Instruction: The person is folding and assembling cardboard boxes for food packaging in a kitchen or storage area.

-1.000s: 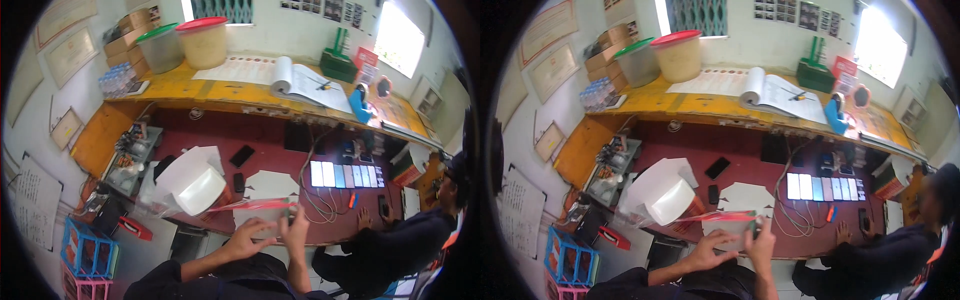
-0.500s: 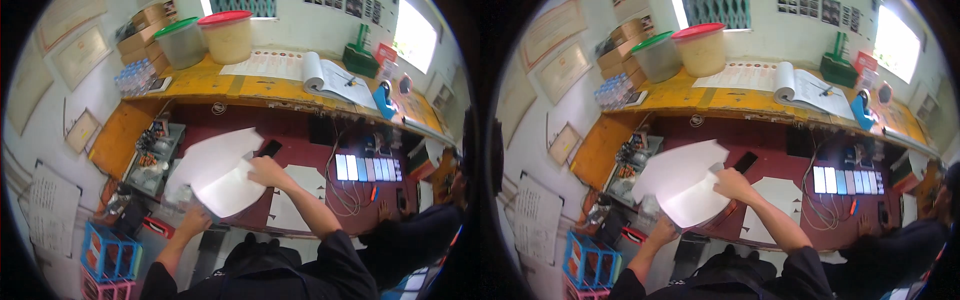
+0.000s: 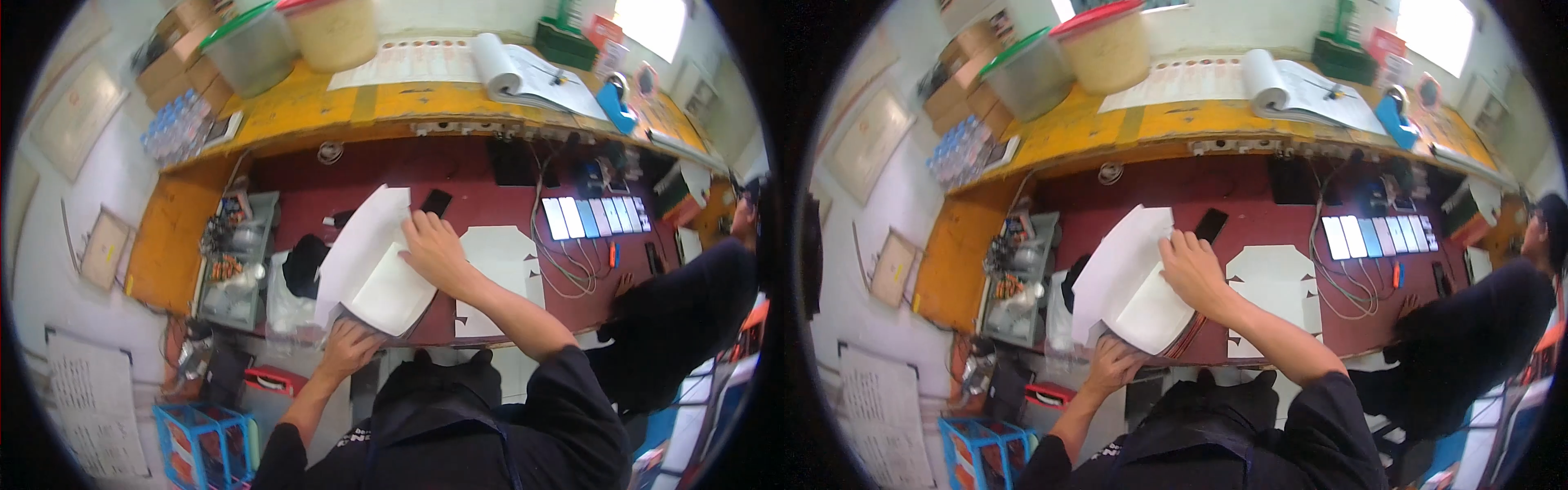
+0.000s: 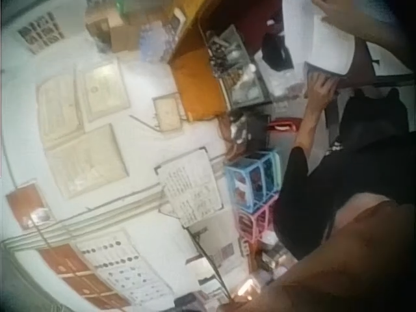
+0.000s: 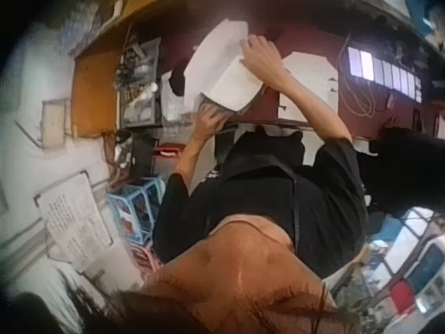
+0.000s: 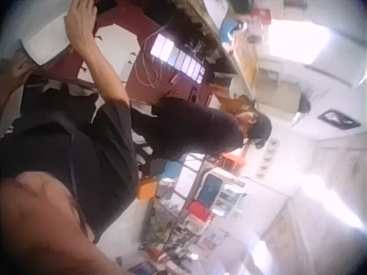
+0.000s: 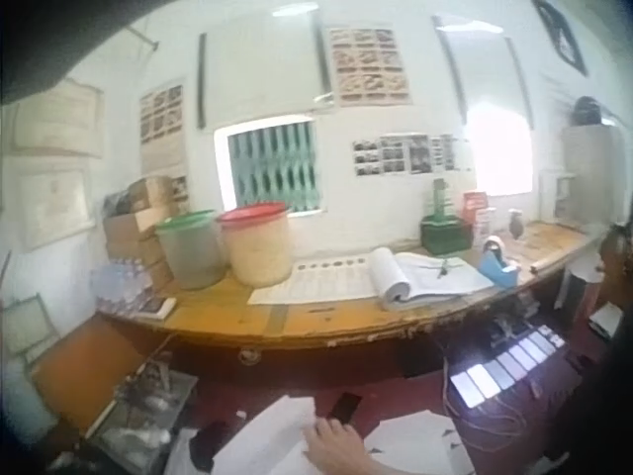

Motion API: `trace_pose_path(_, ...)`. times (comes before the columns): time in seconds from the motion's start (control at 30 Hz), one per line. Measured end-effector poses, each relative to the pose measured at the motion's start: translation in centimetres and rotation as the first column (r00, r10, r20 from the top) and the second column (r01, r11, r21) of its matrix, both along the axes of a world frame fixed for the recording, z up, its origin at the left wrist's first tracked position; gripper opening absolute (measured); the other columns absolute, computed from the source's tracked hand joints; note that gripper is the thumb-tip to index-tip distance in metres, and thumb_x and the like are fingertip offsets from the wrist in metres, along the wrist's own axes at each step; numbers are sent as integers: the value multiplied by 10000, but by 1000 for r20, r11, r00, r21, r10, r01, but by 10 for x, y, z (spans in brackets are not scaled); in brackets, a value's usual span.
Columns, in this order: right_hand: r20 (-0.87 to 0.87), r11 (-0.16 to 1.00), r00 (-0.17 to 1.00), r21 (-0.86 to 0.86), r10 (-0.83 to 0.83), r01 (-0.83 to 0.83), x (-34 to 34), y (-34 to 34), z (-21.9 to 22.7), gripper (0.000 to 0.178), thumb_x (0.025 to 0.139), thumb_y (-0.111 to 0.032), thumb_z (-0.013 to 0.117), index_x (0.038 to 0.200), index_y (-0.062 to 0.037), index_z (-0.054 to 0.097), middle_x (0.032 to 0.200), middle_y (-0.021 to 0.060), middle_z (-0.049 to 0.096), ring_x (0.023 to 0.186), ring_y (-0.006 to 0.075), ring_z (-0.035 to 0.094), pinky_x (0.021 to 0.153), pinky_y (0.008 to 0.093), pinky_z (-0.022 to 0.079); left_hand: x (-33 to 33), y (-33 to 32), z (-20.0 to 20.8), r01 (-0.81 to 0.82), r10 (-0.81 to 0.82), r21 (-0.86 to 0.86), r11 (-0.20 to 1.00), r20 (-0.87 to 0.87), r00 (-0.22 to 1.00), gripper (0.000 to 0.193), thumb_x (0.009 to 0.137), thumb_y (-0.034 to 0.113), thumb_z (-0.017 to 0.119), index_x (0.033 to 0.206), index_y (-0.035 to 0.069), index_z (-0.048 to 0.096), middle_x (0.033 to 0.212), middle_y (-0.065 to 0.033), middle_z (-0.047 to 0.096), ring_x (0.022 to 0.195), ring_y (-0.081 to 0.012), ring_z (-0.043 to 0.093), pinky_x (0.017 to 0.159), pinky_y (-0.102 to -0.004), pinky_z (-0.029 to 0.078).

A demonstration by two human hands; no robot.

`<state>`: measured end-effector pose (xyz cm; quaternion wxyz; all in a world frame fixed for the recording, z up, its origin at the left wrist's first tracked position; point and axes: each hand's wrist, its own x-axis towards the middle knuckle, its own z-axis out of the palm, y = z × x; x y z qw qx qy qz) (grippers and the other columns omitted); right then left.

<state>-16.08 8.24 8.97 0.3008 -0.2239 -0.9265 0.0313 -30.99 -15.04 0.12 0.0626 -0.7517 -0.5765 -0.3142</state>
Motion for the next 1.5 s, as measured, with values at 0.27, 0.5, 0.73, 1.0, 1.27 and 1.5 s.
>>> trace_pose_path(0.27, -161, 842, 875, -239, 457, -483, 59, -102, -39, 306, 749, -146, 831, 973, -41, 652, 894, 89, 660, 851, 267, 641, 778, 390, 490, 2, -5, -10, 18, -21, 74, 997, 43, 999, 236, 688, 121, 768, 922, 135, 740, 952, 10, 645, 953, -208, 586, 852, -378, 472)
trace_pose_path(0.5, 57, 896, 919, -255, 389, -363, 57, -104, -37, 160, 846, -153, 730, 924, -41, 646, 811, 92, 668, 827, 258, 657, 768, 390, 485, 18, -24, -31, -32, 23, 230, 973, 43, 999, 274, 708, 119, 772, 981, 133, 745, 1026, 23, 662, 991, -169, 595, 859, -355, 468)
trace_pose_path(0.73, -158, 932, 980, -321, 122, -168, 1, -126, -12, 214, 807, -171, 755, 922, -36, 635, 759, 123, 692, 750, 331, 681, 676, 424, 528, 37, 9, -26, -724, 342, 235, 648, 760, 553, 356, 916, 30, 652, 1253, -69, 594, 1140, -151, 695, 1012, -234, 689, 916, -346, 515)
trace_pose_path(1.0, 39, 934, 996, -354, 75, -56, -18, -134, -40, 101, 874, -118, 615, 947, -51, 594, 772, 145, 678, 630, 341, 681, 519, 433, 532, 51, 7, -32, -698, 369, 55, 714, 817, 442, 212, 948, -21, 603, 1148, -73, 651, 1063, -190, 723, 919, -191, 701, 796, -305, 549)
trace_pose_path(1.27, 446, 919, 846, -377, 292, -118, -34, -135, -32, 166, 906, -179, 550, 896, -13, 554, 753, 171, 678, 723, 355, 717, 595, 432, 574, 47, 1, -45, -673, 368, -46, 739, 863, 346, 282, 901, -6, 638, 1170, -90, 640, 1027, -185, 726, 908, -185, 693, 818, -305, 546)
trace_pose_path(1.5, -192, 964, 947, 17, -258, 266, -34, -33, -23, 303, 886, -186, 609, 1082, 35, 543, 1103, 230, 608, 865, 435, 630, 746, 540, 515, 17, 13, -45, -637, 304, -59, 769, 909, 284, 243, 899, -24, 589, 1135, -73, 620, 1015, -153, 687, 957, -190, 656, 867, -309, 504)
